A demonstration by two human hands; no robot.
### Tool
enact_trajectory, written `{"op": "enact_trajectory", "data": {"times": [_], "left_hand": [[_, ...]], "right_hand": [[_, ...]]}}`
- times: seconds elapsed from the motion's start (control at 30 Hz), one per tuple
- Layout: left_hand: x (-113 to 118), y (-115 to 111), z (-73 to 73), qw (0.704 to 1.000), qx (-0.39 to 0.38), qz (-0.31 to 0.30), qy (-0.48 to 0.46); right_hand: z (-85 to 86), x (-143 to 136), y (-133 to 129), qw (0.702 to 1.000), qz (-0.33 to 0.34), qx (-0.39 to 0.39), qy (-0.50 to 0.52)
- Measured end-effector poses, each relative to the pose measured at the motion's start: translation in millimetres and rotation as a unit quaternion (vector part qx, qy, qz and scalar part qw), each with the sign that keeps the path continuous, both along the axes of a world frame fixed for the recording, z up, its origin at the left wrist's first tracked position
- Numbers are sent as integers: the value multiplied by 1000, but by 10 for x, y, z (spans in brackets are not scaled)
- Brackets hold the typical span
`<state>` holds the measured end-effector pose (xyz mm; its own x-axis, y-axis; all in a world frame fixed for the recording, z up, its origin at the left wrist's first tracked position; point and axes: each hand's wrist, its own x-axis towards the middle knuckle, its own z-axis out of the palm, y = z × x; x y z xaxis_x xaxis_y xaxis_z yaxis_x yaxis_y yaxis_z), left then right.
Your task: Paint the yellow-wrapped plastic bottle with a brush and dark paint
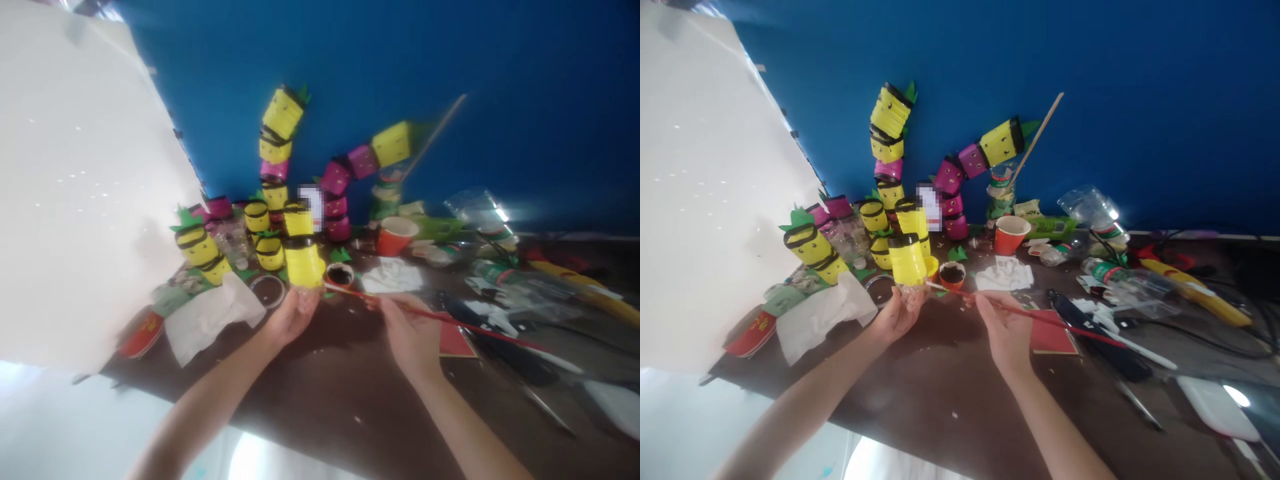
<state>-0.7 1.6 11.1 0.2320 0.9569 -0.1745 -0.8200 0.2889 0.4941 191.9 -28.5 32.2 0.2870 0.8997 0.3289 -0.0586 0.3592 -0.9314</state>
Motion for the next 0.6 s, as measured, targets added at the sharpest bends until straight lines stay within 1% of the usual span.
{"op": "enact_trajectory", "data": {"times": [0.13,0.2,0.27,0.37,0.47,0.53,0.6], "left_hand": [[-1,-11,21,1000,-19,2,4],[-1,-20,10,1000,-7,2,-3],[1,-26,2,1000,8,3,-10],[6,-22,9,1000,12,3,-14],[6,-10,22,1000,-11,3,-5],[3,-6,15,1000,-9,4,-2],[1,-7,-4,1000,9,4,-7]], "right_hand": [[7,1,13,998,27,7,56],[23,-28,-4,998,39,4,46],[25,-49,-20,999,42,-5,16],[5,-38,-17,1000,16,-13,-14],[-2,-1,7,1000,-10,-1,8],[16,3,10,999,9,8,40],[37,-15,-3,998,39,8,57]]}}
